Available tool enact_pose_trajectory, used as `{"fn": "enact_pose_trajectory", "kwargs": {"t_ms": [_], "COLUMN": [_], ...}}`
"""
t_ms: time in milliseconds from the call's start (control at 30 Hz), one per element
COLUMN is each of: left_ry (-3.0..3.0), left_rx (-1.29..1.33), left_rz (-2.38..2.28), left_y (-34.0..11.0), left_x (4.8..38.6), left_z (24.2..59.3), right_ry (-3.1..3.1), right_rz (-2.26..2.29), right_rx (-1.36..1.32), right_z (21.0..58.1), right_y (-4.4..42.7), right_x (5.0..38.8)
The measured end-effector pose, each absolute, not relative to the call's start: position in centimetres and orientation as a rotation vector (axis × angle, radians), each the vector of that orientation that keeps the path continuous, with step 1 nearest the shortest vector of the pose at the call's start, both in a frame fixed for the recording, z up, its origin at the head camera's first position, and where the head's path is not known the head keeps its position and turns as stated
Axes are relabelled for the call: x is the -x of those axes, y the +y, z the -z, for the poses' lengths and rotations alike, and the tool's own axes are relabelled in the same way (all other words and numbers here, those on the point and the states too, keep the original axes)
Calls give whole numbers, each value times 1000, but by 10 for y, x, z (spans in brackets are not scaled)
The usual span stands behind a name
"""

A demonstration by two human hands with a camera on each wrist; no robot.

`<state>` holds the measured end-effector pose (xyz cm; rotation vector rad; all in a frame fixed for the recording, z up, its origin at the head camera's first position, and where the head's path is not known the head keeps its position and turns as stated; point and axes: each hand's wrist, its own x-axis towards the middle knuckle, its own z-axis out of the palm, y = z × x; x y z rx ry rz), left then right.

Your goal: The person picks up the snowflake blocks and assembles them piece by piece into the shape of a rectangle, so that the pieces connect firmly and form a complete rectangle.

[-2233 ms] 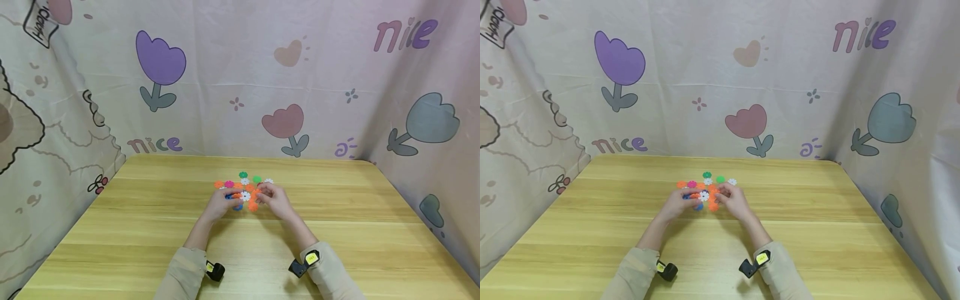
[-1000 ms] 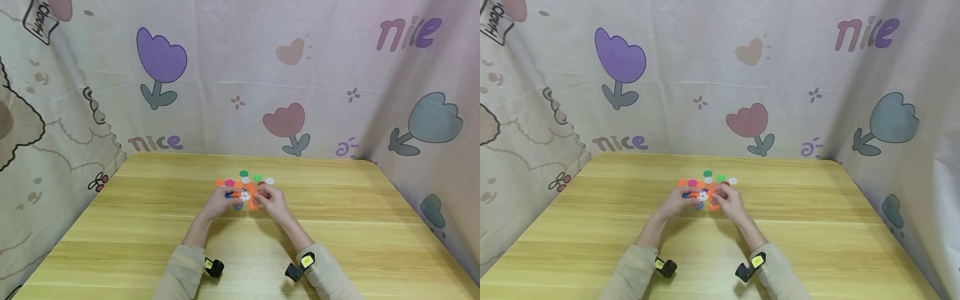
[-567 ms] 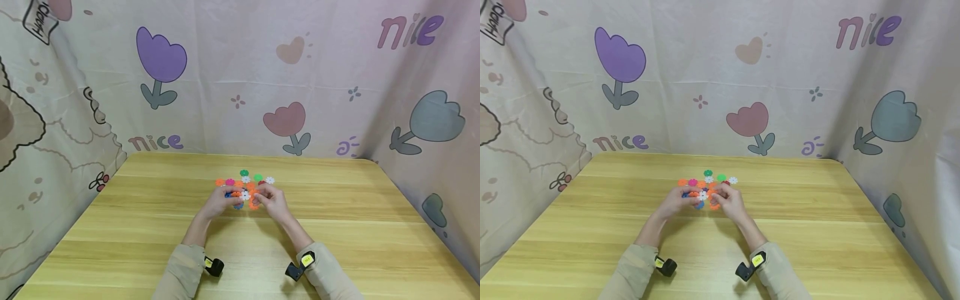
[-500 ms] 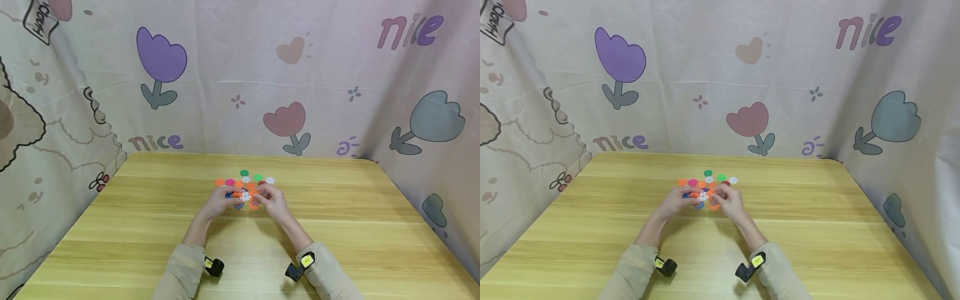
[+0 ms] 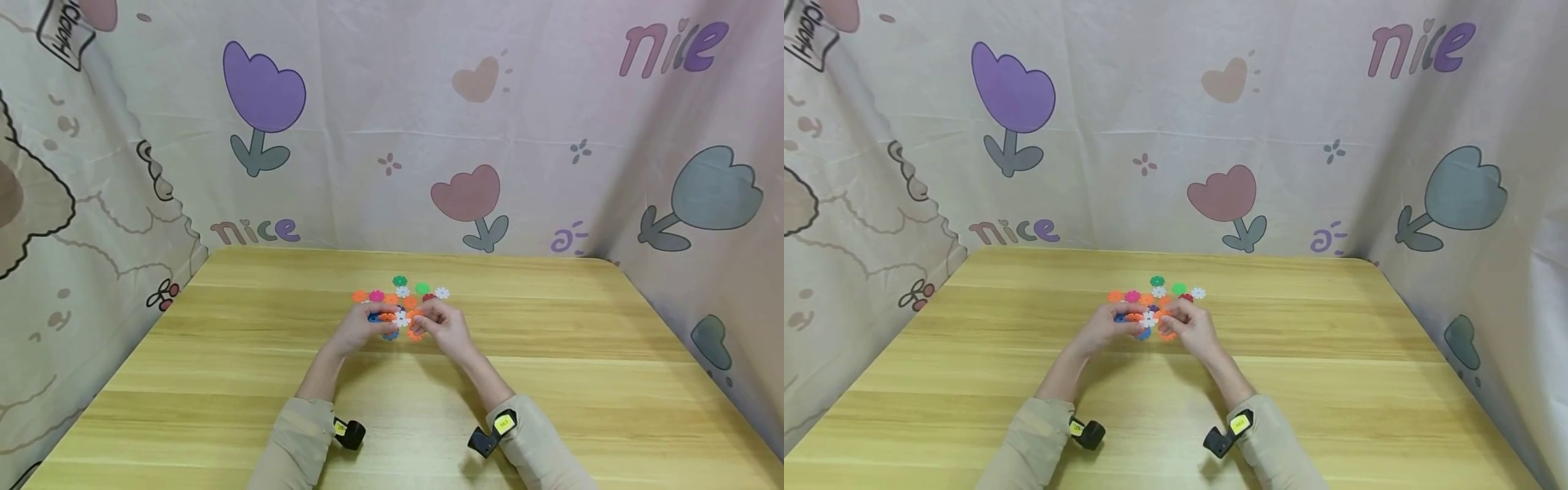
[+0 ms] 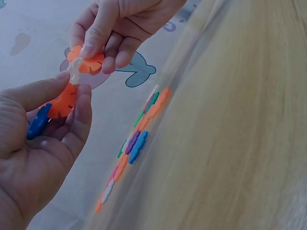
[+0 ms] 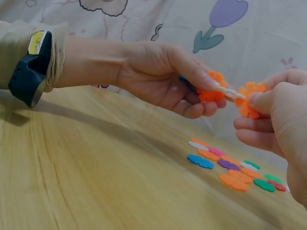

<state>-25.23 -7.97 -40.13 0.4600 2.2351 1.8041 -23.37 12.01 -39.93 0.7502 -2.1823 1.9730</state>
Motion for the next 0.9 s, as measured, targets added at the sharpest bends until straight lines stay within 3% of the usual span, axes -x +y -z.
{"fn": "enact_pose_trajectory", "kwargs": {"t_ms": [367,700,900], "left_ry": [2294,2303,2297], "left_rx": [-412,-373,-354], "left_rz": [-1789,-1818,-1832], "left_y": [-79,-82,-85], "left_x": [251,254,255], "left_z": [401,403,403], "right_ry": [-2364,-2288,-2393], "right_rz": [-1781,-1917,-1848], "right_rx": [-643,-663,-521], "right_z": [394,424,428], "right_y": [123,143,150], "right_x": [233,259,266]}}
